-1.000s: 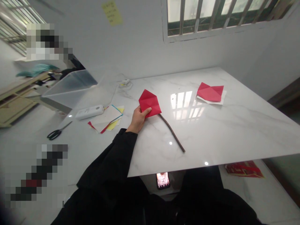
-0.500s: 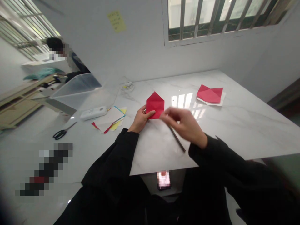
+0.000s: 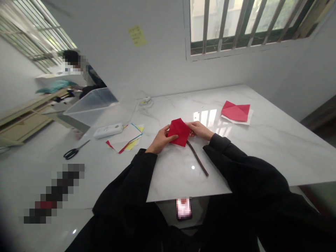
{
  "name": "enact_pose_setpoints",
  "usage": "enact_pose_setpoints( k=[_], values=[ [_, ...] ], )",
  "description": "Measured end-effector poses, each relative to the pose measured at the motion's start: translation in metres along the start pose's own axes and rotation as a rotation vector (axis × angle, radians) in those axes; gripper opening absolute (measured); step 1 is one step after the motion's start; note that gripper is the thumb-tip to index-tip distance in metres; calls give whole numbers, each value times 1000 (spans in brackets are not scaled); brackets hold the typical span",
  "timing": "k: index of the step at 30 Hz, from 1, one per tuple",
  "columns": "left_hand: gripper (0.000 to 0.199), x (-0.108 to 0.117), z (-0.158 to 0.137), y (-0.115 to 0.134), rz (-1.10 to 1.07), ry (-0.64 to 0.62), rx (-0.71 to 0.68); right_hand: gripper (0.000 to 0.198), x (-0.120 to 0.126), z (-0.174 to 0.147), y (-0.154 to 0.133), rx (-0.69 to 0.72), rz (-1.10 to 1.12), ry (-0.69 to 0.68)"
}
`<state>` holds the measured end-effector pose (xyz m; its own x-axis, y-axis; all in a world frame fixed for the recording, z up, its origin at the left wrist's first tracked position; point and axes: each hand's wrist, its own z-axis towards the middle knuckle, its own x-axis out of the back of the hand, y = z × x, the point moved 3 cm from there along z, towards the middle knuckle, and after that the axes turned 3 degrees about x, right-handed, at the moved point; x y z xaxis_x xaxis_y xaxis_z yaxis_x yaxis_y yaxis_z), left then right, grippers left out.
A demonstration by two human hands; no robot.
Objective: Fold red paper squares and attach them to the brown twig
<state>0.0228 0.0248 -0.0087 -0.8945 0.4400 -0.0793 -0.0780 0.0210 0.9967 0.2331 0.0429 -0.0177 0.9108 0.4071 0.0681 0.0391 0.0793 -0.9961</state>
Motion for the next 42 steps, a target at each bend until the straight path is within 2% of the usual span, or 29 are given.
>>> enact_pose_setpoints(
  k=[7,13,20,28,33,42],
  values=[
    [77,14,4,-3,11,214,-50,50,-3,0,-7,40,-36,-17],
    [80,17,5,-6,-99,311,-40,45,-7,3,-5,58,-29,-2],
    [63,9,0,3,34,253,-37,50,-11,4,-6,64,-46,-24],
    [61,6,-4,5,7,232,2,45,-18,4,-5,92,-46,-47],
    [57,6,-4,5,-17,206,10,45,-17,4,-5,74,-113,-15],
    [58,7,-2,2,-39,206,7,44,-16,5,-2,90,-75,45]
  ],
)
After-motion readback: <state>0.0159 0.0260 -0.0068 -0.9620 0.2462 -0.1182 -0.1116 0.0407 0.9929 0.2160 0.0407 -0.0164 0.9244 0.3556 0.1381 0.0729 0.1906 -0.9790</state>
